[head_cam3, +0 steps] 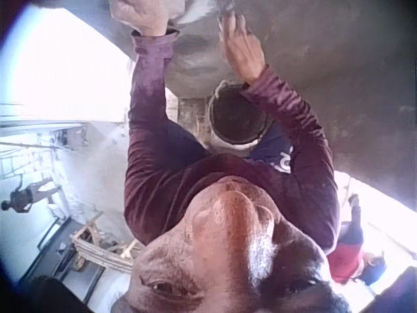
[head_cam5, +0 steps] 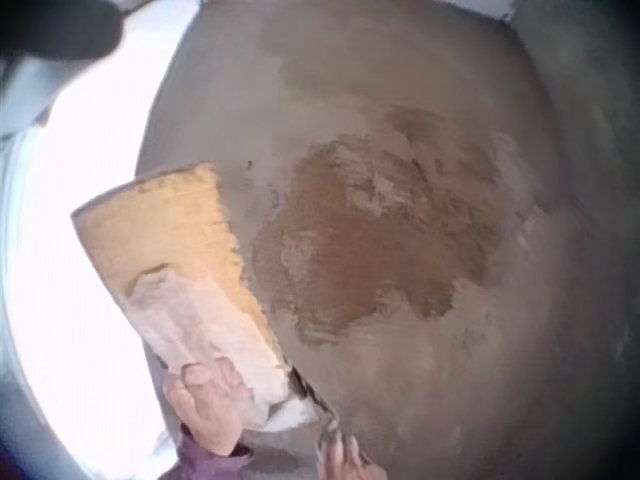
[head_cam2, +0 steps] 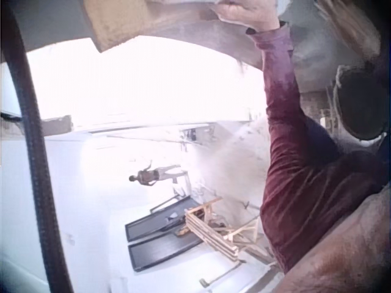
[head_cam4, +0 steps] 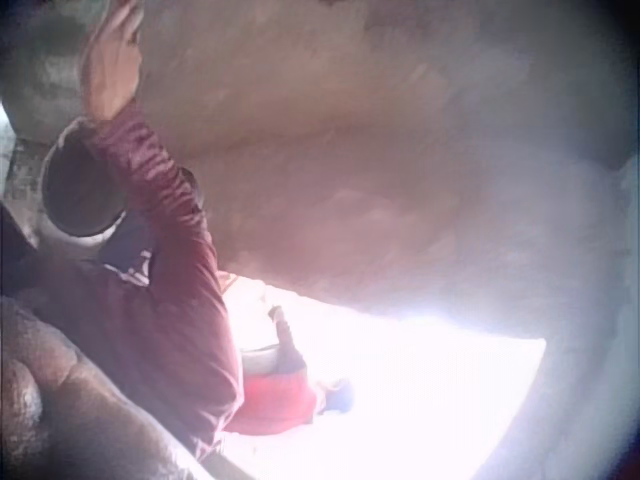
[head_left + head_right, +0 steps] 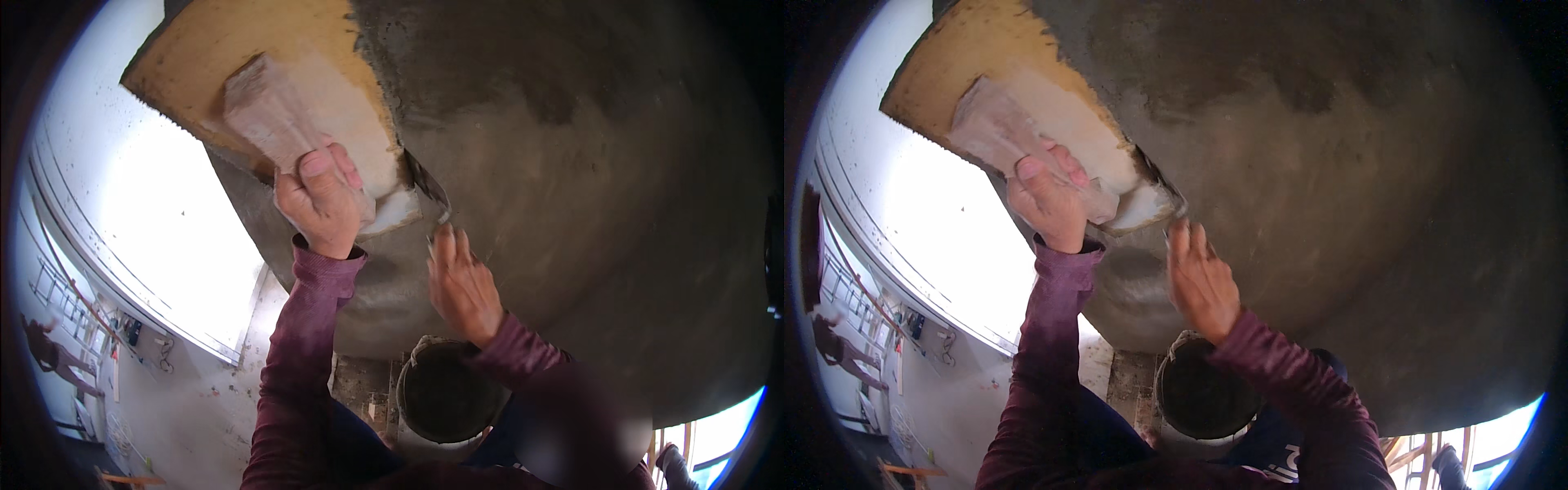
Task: The person applies plaster to a ceiling using a trowel and a hawk, then splashes liquid from a plastic cup onto the surface while smoothing it with a wooden float.
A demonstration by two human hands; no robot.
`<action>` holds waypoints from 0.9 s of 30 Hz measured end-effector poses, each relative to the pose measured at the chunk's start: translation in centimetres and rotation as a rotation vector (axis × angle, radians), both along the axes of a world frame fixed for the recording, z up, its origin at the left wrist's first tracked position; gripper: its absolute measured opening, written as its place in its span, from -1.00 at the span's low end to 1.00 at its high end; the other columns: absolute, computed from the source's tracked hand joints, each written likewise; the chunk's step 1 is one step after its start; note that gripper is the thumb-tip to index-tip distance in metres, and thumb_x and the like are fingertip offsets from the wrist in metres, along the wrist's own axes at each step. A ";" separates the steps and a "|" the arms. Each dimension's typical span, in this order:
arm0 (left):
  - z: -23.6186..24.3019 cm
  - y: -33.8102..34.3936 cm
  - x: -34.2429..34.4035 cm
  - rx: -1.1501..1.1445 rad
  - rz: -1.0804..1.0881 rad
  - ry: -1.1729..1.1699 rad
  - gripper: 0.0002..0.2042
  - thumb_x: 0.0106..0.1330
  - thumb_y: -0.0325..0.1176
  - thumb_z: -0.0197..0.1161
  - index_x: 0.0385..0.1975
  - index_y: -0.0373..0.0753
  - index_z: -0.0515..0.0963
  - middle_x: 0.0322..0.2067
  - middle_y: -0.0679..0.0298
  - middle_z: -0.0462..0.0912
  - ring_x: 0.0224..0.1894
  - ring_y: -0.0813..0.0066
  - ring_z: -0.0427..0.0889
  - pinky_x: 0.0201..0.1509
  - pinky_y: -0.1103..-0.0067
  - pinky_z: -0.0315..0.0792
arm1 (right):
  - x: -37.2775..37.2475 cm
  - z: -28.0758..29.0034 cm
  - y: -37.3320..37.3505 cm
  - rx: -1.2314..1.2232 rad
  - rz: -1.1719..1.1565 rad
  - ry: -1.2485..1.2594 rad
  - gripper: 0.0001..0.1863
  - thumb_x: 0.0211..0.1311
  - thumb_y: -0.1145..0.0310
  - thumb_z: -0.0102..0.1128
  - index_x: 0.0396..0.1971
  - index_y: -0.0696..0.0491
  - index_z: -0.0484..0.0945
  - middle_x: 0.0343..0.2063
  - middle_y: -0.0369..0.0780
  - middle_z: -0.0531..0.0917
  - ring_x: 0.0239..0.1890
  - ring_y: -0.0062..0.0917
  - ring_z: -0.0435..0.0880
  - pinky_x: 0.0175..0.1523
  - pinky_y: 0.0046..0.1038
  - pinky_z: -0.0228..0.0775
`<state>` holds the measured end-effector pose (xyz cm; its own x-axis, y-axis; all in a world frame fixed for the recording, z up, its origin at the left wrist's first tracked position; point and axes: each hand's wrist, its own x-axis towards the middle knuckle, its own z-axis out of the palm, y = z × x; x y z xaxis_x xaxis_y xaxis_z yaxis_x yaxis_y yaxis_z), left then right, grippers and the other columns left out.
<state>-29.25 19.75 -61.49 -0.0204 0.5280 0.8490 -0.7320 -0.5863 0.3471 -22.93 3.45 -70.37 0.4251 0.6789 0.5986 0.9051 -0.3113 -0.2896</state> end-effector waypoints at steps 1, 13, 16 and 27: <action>-0.1 0.0 0.0 -0.034 -0.023 -0.019 -0.51 0.33 0.09 0.02 -0.33 -0.35 0.38 -0.68 0.27 0.39 -0.70 0.55 0.36 -0.61 0.63 0.28 | -0.4 -0.4 -1.6 -0.026 -0.010 0.010 -0.60 0.14 0.52 0.00 -0.02 0.30 0.23 -0.24 0.05 0.44 -0.26 -0.06 0.58 -0.27 -0.20 0.50; 1.3 3.4 -3.6 -0.049 -0.185 -0.129 -0.33 0.28 0.37 -0.35 0.01 -0.13 0.25 -0.58 0.26 0.38 -0.78 0.47 0.30 -0.66 0.66 0.30 | 3.1 1.9 -5.3 0.166 0.965 1.980 -0.55 0.42 0.08 -0.34 -0.09 0.18 0.33 -0.60 -0.31 0.34 -0.78 -0.67 0.33 -0.74 -0.60 0.27; 1.7 4.2 -5.1 -0.094 -0.331 -0.038 -0.30 0.23 0.42 -0.32 -0.11 -0.17 0.34 -0.58 0.26 0.40 -0.78 0.48 0.29 -0.70 0.64 0.25 | 3.3 1.4 -5.8 -0.028 0.907 1.919 -0.57 0.42 0.06 -0.27 -0.08 0.16 0.33 -0.58 -0.30 0.36 -0.77 -0.67 0.35 -0.76 -0.61 0.29; -0.4 3.4 -4.0 -0.157 -0.414 0.305 -0.19 0.14 0.51 -0.32 -0.32 -0.28 0.40 -0.73 0.29 0.30 -0.81 0.50 0.23 -0.75 0.60 0.16 | 8.2 8.9 -9.3 -0.067 0.950 1.824 -0.46 0.38 0.00 -0.22 -0.09 0.27 0.34 -0.66 -0.20 0.37 -0.87 -0.62 0.34 -0.87 -0.59 0.23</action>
